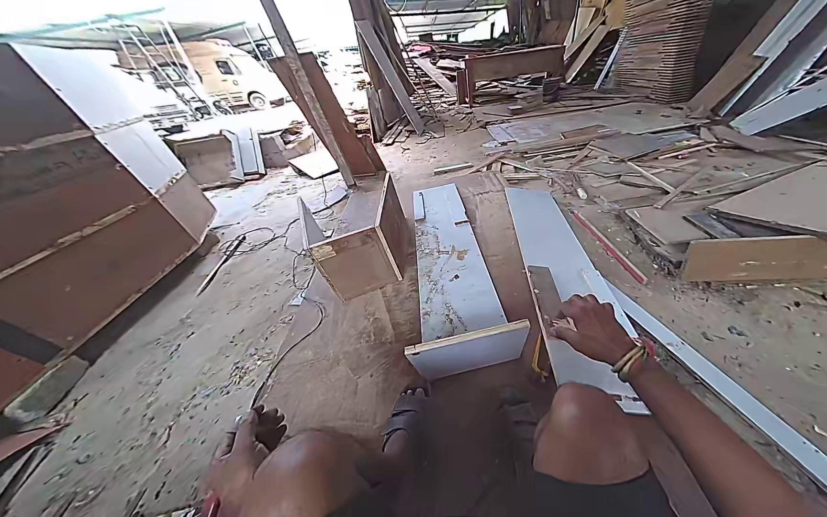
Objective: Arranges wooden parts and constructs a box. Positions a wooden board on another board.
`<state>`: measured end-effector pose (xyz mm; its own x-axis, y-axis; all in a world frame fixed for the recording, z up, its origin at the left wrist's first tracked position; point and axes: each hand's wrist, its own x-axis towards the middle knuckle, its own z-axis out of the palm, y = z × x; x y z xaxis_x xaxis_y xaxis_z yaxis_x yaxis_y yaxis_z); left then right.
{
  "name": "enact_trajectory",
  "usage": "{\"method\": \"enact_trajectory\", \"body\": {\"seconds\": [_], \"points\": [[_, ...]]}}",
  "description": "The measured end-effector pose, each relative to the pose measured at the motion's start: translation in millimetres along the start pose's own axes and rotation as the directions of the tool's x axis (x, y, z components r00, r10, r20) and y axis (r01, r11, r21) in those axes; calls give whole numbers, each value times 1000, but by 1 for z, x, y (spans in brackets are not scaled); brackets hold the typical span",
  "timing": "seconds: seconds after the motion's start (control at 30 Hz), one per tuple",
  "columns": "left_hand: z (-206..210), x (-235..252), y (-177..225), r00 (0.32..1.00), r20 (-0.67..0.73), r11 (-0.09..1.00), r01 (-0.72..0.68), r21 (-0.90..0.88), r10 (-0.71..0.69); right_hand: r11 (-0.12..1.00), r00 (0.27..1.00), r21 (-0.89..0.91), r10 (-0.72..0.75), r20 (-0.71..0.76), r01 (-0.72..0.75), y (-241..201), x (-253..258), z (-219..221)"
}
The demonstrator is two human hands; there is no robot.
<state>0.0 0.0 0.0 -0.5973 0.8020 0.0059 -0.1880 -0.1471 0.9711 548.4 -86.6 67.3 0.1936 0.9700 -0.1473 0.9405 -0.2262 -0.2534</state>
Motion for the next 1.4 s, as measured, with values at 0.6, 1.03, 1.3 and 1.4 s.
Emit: {"method": "enact_trajectory", "body": {"seconds": [0.6,1.03,1.3,1.4], "points": [[36,-35,11,928,101,915,327,235,-358,926,933,-141,-332,140,350,-137,57,-54],[22,-12,-18,854,354,828,146,541,-382,782,696,-303,-220,683,545,-154,38,15],[11,-11,7,741,474,709,6,705,-476,851,771,-237,-264,580,469,-158,17,0],[-1,3,12,636,614,682,-181,709,-469,831,720,-250,-234,653,497,-165,9,7]]}}
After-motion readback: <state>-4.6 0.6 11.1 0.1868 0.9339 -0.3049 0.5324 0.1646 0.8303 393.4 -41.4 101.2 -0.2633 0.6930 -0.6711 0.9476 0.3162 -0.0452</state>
